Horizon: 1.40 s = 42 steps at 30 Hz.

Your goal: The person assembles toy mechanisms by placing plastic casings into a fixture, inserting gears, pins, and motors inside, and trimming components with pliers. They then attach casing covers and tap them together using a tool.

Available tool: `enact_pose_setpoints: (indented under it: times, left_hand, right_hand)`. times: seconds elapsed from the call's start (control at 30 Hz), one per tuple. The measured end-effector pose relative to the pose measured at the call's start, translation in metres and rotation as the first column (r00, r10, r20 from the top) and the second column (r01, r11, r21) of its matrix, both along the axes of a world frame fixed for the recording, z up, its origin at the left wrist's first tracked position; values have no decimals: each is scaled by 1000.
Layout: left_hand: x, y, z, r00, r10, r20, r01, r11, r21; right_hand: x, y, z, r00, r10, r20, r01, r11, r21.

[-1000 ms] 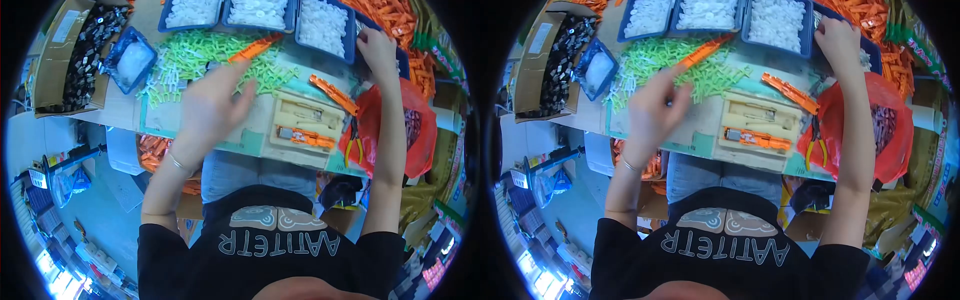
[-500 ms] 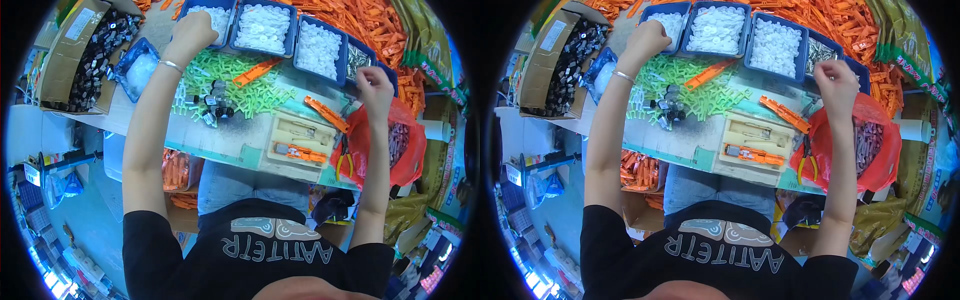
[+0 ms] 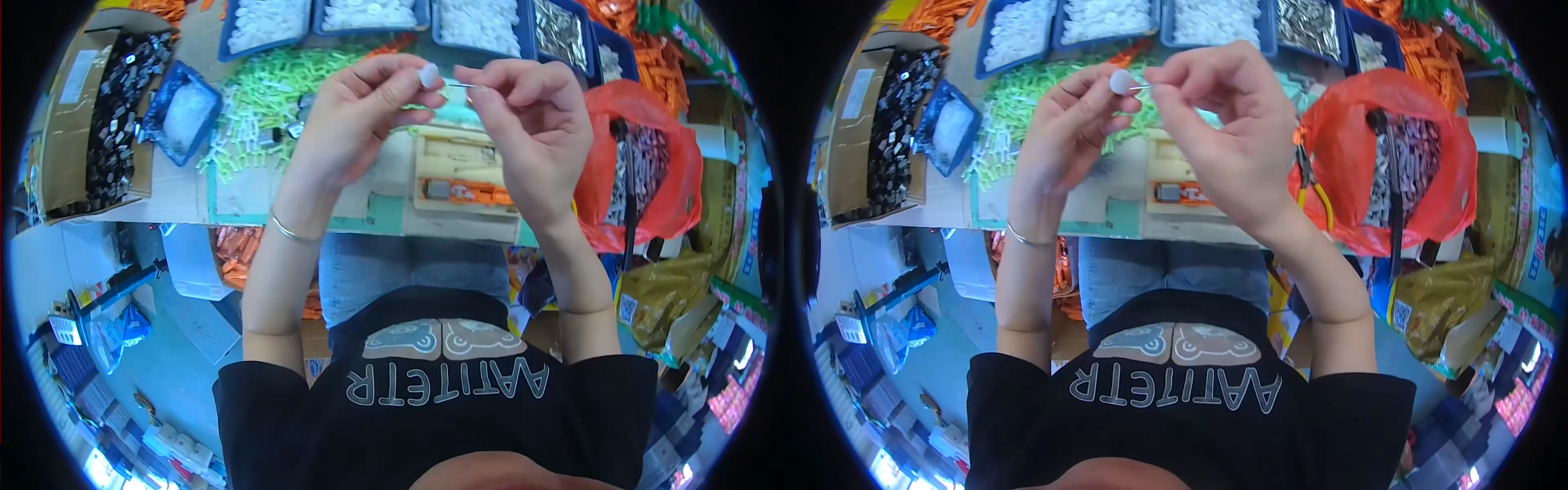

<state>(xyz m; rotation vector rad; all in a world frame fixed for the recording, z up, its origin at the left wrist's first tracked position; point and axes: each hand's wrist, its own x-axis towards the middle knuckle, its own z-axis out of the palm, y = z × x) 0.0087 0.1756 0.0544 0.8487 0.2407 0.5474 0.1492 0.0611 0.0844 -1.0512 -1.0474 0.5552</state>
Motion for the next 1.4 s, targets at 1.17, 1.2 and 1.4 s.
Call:
enact_pose_setpoints:
  times: [1.17,1.2,1.4]
  left_hand:
    - [-8,-55,-8,993,-63,-98,68,997,49]
    - [-9,-56,-7,991,-61,-118,71,994,84]
    - [-15,-54,0,944,-212,-253,245,963,109]
  right_hand:
    - [-6,-49,3,964,49,260,42,942,-334]
    - [-7,-51,4,964,52,261,48,931,-363]
    - [17,-59,10,788,241,567,-31,934,-355]
